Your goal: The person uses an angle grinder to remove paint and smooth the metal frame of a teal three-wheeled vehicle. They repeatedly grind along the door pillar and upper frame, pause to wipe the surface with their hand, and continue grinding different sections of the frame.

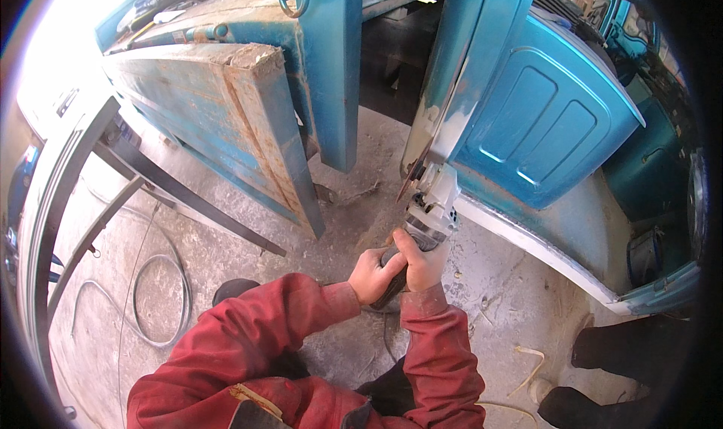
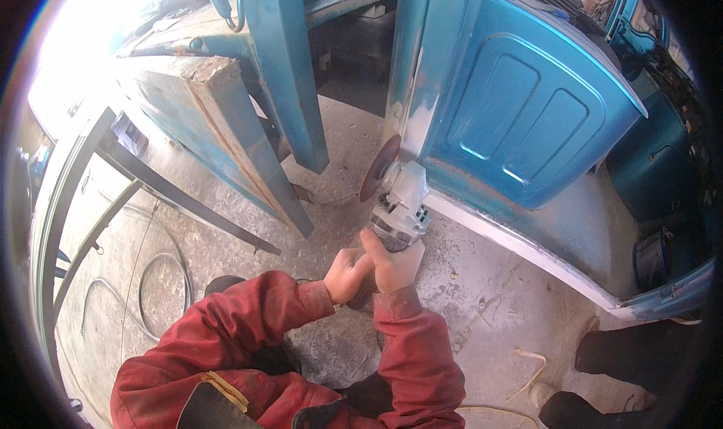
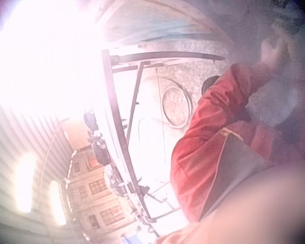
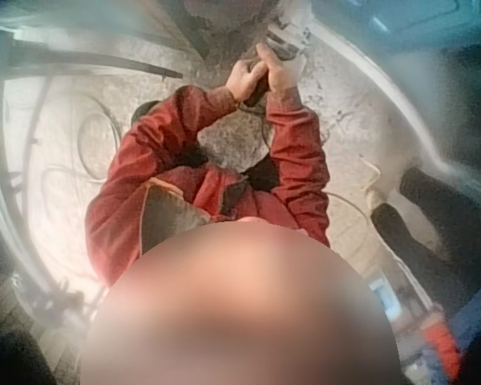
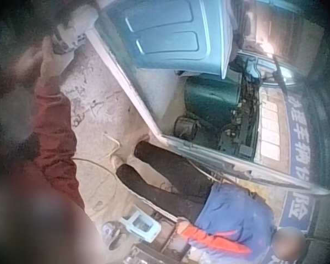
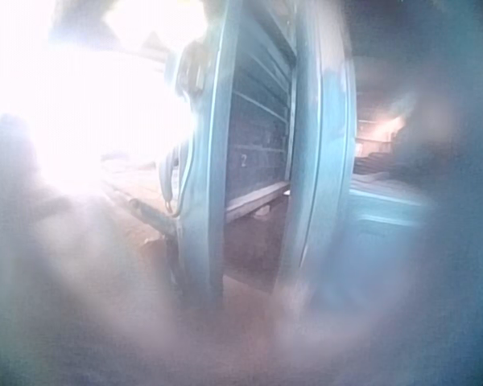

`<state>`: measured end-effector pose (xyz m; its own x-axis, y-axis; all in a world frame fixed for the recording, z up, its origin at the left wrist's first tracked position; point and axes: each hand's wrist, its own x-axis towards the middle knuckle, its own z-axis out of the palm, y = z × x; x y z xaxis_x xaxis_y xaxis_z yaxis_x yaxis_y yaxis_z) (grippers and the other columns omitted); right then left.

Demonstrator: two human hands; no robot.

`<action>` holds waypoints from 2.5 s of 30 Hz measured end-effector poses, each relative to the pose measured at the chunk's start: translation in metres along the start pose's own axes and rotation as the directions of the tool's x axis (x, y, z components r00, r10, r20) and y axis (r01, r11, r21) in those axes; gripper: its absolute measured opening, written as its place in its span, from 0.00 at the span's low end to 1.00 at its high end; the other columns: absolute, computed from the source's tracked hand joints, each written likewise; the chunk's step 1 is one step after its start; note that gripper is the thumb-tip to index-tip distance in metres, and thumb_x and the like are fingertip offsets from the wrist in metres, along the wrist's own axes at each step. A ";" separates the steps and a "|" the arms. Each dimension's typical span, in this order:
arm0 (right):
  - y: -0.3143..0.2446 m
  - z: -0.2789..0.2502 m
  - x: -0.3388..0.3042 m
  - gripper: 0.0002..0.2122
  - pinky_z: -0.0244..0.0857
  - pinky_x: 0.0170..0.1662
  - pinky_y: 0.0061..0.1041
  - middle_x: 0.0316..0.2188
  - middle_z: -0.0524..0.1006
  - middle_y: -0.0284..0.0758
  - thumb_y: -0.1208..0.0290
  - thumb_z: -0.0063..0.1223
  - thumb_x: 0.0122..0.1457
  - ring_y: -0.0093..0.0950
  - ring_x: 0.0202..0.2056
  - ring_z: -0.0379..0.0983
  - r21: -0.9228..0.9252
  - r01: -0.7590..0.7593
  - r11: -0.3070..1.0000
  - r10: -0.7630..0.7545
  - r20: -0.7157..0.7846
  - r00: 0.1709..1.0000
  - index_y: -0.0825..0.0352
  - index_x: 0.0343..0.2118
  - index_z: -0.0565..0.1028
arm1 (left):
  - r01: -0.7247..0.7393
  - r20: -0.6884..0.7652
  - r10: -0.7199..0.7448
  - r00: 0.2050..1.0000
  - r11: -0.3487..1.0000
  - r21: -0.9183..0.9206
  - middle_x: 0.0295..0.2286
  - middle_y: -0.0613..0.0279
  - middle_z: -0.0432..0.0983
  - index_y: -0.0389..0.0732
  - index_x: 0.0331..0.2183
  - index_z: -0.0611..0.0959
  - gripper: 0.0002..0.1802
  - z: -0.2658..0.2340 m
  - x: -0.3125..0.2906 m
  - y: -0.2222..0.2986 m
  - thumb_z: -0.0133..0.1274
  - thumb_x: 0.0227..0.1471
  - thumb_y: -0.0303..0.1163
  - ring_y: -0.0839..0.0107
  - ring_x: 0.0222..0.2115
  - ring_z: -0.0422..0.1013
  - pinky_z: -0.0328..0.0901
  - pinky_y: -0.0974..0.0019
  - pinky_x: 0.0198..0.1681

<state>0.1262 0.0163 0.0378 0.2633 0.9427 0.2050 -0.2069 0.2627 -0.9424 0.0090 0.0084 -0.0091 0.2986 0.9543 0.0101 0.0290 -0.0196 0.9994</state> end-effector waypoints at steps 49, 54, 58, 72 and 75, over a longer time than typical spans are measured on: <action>-0.023 0.007 0.010 0.11 0.69 0.30 0.24 0.29 0.78 0.34 0.82 0.61 0.49 0.25 0.27 0.76 0.054 -0.011 0.998 0.011 0.002 1.000 0.71 0.37 0.76 | -0.051 -0.054 0.048 0.997 0.997 -0.055 0.21 0.55 0.77 0.26 0.27 0.80 0.30 0.005 0.006 0.026 0.51 0.56 0.50 0.73 0.25 0.72 0.67 0.62 0.30; -0.030 0.009 0.011 0.11 0.69 0.32 0.23 0.30 0.78 0.33 0.81 0.62 0.49 0.23 0.28 0.75 0.077 -0.034 0.996 0.033 0.008 0.999 0.71 0.36 0.76 | -0.071 -0.048 0.067 0.997 0.994 -0.083 0.22 0.56 0.78 0.26 0.29 0.80 0.29 0.006 0.006 0.033 0.51 0.56 0.48 0.73 0.26 0.72 0.67 0.63 0.31; -0.038 0.009 0.011 0.11 0.69 0.35 0.23 0.32 0.79 0.31 0.79 0.65 0.49 0.20 0.31 0.74 0.070 -0.047 0.996 0.046 0.020 0.999 0.71 0.36 0.78 | 0.010 -0.009 -0.011 1.000 0.997 -0.073 0.23 0.55 0.78 0.26 0.31 0.81 0.28 0.004 0.006 0.034 0.51 0.56 0.48 0.73 0.27 0.72 0.67 0.63 0.32; -0.045 0.010 0.014 0.13 0.69 0.35 0.23 0.32 0.79 0.31 0.79 0.65 0.48 0.20 0.32 0.74 0.087 -0.045 0.995 0.042 0.035 0.999 0.71 0.38 0.77 | -0.038 -0.048 0.036 0.998 0.999 -0.029 0.21 0.55 0.77 0.26 0.28 0.80 0.30 0.005 0.009 0.038 0.51 0.56 0.50 0.73 0.26 0.72 0.67 0.61 0.31; -0.047 0.011 0.014 0.13 0.69 0.35 0.23 0.32 0.78 0.31 0.79 0.65 0.48 0.20 0.31 0.74 0.088 -0.048 0.995 0.045 0.037 0.998 0.71 0.38 0.77 | -0.041 -0.074 0.037 0.997 0.998 -0.052 0.21 0.54 0.77 0.26 0.27 0.80 0.30 0.006 0.008 0.040 0.51 0.56 0.51 0.72 0.26 0.72 0.67 0.61 0.31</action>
<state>0.1298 0.0195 0.0879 0.2184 0.9606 0.1720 -0.3015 0.2340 -0.9243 0.0187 0.0136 0.0311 0.2284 0.9723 0.0492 -0.0330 -0.0428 0.9985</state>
